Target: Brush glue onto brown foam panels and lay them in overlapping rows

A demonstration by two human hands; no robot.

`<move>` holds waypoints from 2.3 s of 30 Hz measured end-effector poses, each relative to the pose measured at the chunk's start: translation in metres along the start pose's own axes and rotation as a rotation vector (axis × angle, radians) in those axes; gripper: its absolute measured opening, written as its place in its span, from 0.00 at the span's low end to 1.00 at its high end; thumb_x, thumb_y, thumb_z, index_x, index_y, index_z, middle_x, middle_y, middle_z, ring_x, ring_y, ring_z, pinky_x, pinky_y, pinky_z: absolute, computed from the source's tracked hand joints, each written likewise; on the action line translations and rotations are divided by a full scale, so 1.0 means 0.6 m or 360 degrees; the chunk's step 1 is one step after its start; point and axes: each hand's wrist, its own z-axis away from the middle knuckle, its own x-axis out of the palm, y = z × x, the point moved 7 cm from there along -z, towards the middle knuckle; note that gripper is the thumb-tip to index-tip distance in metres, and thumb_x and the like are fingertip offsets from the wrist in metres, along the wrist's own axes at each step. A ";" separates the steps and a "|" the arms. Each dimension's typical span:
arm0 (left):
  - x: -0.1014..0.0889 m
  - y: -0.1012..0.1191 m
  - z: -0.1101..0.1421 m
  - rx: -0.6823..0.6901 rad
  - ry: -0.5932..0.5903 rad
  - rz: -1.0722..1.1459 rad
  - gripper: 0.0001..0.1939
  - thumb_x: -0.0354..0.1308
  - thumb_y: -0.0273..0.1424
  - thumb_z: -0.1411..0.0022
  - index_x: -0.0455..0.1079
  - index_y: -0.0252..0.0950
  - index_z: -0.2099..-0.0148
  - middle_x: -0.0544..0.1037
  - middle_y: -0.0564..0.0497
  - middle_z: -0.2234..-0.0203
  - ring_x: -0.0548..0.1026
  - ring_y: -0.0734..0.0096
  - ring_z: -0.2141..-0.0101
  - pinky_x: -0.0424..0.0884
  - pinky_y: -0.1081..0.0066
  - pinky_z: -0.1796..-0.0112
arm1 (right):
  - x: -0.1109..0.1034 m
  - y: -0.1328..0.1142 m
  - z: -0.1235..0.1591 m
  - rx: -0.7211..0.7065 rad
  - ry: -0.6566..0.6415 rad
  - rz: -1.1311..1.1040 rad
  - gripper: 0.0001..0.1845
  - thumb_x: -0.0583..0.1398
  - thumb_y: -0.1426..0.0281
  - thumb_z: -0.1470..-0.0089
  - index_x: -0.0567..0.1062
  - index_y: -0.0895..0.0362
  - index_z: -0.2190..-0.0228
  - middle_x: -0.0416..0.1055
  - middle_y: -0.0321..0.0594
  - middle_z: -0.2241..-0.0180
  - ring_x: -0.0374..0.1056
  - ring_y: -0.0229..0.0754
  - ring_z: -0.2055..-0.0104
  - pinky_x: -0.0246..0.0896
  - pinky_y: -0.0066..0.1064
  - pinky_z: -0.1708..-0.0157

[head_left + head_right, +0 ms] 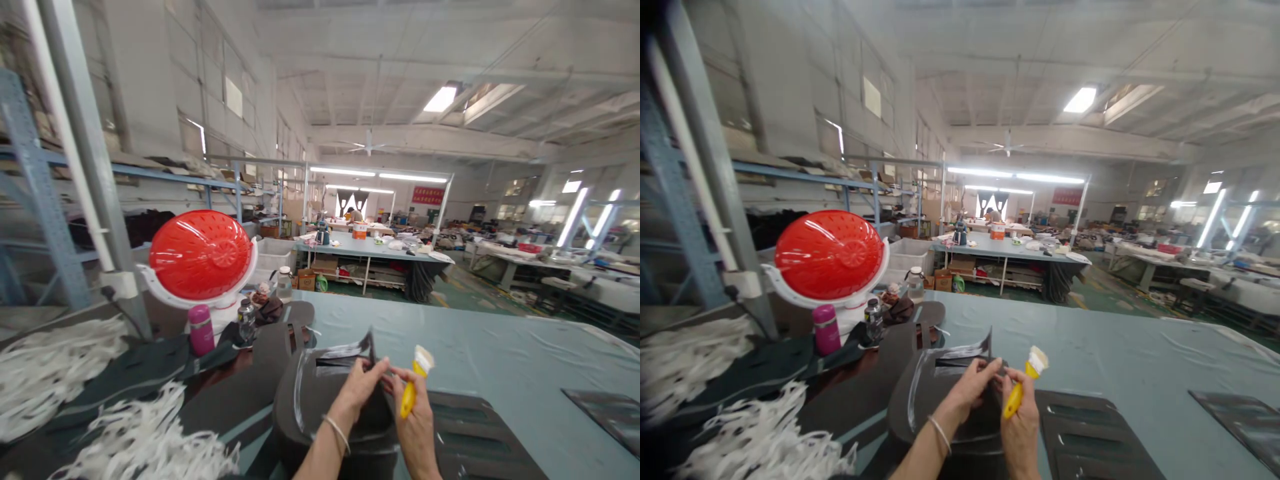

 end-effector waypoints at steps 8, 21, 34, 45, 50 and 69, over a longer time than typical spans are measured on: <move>0.047 0.045 0.126 -0.0157 -0.0196 0.0631 0.19 0.63 0.33 0.51 0.69 0.30 0.56 0.77 0.46 0.70 0.75 0.69 0.72 0.72 0.70 0.68 | -0.097 0.054 0.030 0.0148 0.0117 -0.0335 0.16 0.58 0.56 0.47 0.65 0.54 0.65 0.69 0.38 0.64 0.70 0.40 0.63 0.69 0.32 0.65; 0.356 -0.059 0.242 -0.0567 -0.0730 0.0981 0.18 0.63 0.28 0.50 0.72 0.29 0.55 0.79 0.42 0.68 0.78 0.63 0.69 0.74 0.68 0.66 | -0.528 0.269 0.073 0.0904 0.0252 -0.0578 0.22 0.63 0.52 0.56 0.64 0.49 0.63 0.69 0.31 0.65 0.66 0.32 0.74 0.60 0.23 0.78; 0.420 -0.257 0.226 -0.0746 -0.0114 0.0792 0.21 0.63 0.32 0.47 0.69 0.30 0.52 0.78 0.40 0.60 0.77 0.62 0.63 0.73 0.68 0.61 | -0.768 0.422 0.063 0.0541 0.0122 0.0699 0.21 0.61 0.52 0.57 0.65 0.55 0.70 0.66 0.35 0.72 0.63 0.39 0.70 0.58 0.32 0.65; 0.460 -0.391 0.224 -0.0911 -0.0041 0.0639 0.20 0.63 0.36 0.48 0.70 0.31 0.53 0.79 0.42 0.61 0.77 0.62 0.63 0.72 0.67 0.61 | -0.802 0.462 0.028 0.0350 -0.0109 0.1147 0.16 0.52 0.55 0.48 0.65 0.55 0.70 0.67 0.38 0.74 0.61 0.39 0.75 0.53 0.29 0.72; 0.475 -0.426 0.220 -0.0903 0.0047 0.0833 0.16 0.58 0.37 0.42 0.70 0.31 0.55 0.79 0.43 0.62 0.77 0.63 0.61 0.71 0.66 0.58 | -0.805 0.465 0.016 0.0255 -0.0065 0.1508 0.16 0.49 0.59 0.46 0.69 0.56 0.69 0.66 0.39 0.77 0.58 0.39 0.77 0.46 0.29 0.74; 0.453 -0.366 0.226 -0.0969 0.0061 0.1324 0.09 0.53 0.30 0.47 0.71 0.30 0.67 0.79 0.46 0.73 0.76 0.66 0.67 0.70 0.68 0.62 | -0.794 0.223 -0.097 -0.0341 0.0525 0.1643 0.11 0.54 0.67 0.50 0.70 0.58 0.64 0.68 0.43 0.69 0.64 0.44 0.68 0.59 0.34 0.65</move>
